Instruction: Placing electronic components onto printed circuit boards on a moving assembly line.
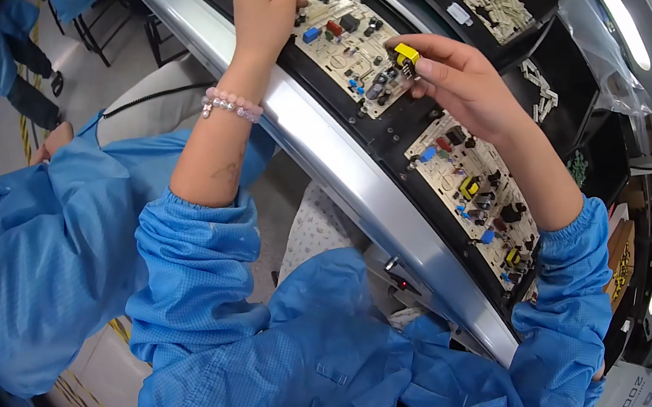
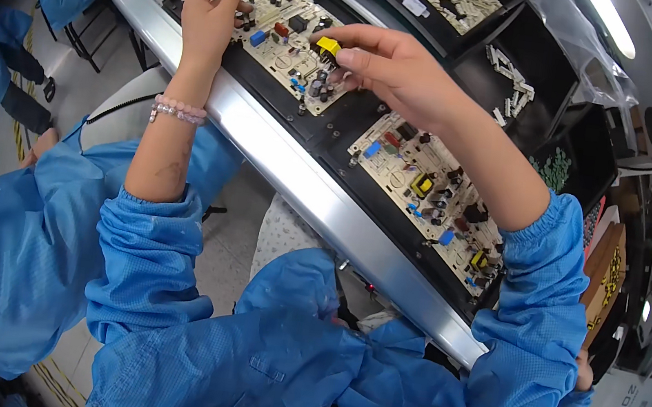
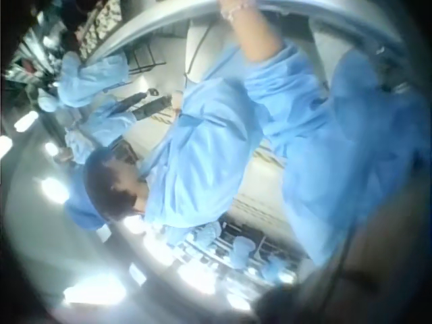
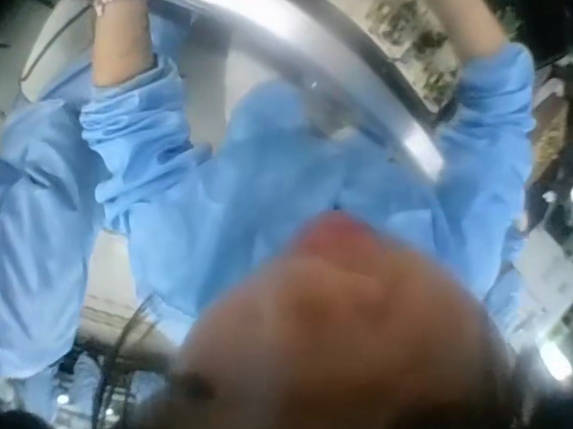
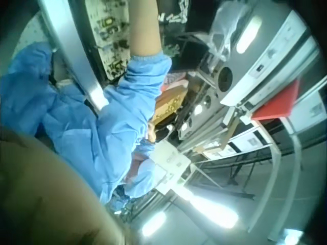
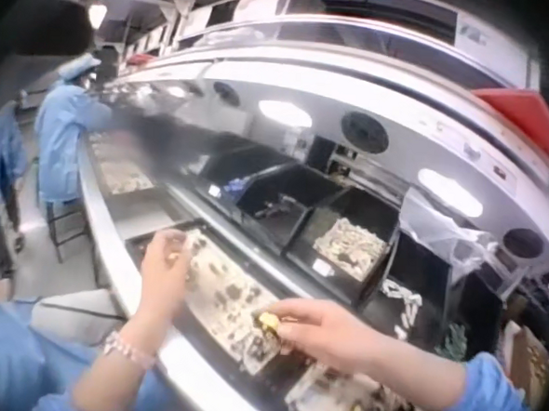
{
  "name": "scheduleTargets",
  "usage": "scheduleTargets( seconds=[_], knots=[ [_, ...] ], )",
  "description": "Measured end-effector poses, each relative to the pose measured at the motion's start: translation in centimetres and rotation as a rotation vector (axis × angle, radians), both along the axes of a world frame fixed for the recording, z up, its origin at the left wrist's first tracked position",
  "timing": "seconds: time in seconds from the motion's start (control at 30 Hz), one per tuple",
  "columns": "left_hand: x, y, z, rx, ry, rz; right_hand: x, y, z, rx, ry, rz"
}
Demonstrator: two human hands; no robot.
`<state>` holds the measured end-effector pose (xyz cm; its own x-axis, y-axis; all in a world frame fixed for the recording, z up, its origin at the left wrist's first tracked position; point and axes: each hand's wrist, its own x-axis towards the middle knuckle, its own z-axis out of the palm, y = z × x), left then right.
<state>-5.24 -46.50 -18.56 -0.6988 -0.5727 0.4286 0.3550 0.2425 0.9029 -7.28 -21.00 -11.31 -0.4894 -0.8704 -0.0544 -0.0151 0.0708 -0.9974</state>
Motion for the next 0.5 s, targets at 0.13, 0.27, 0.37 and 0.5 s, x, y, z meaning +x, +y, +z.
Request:
scheduleTargets(
  seconds=[0.13,0.27,0.37,0.5],
  knots=[
    [-0.1,-0.3,-0.2,-0.022,-0.041,-0.028,-1.8,-1.7,0.1,0.138,0.582,0.064],
    [-0.1,-0.4,-0.1,-0.013,-0.053,-0.051,-4.0,-3.6,0.0,0.206,1.224,0.155],
    [-0.1,-0.4,-0.4,0.013,-0.043,-0.052,-4.0,-4.7,-0.2,0.266,1.191,0.188],
    [-0.1,-0.2,-0.4,0.002,-0.042,-0.051,-3.8,-5.3,0.1,0.387,1.203,0.252]
  ],
)
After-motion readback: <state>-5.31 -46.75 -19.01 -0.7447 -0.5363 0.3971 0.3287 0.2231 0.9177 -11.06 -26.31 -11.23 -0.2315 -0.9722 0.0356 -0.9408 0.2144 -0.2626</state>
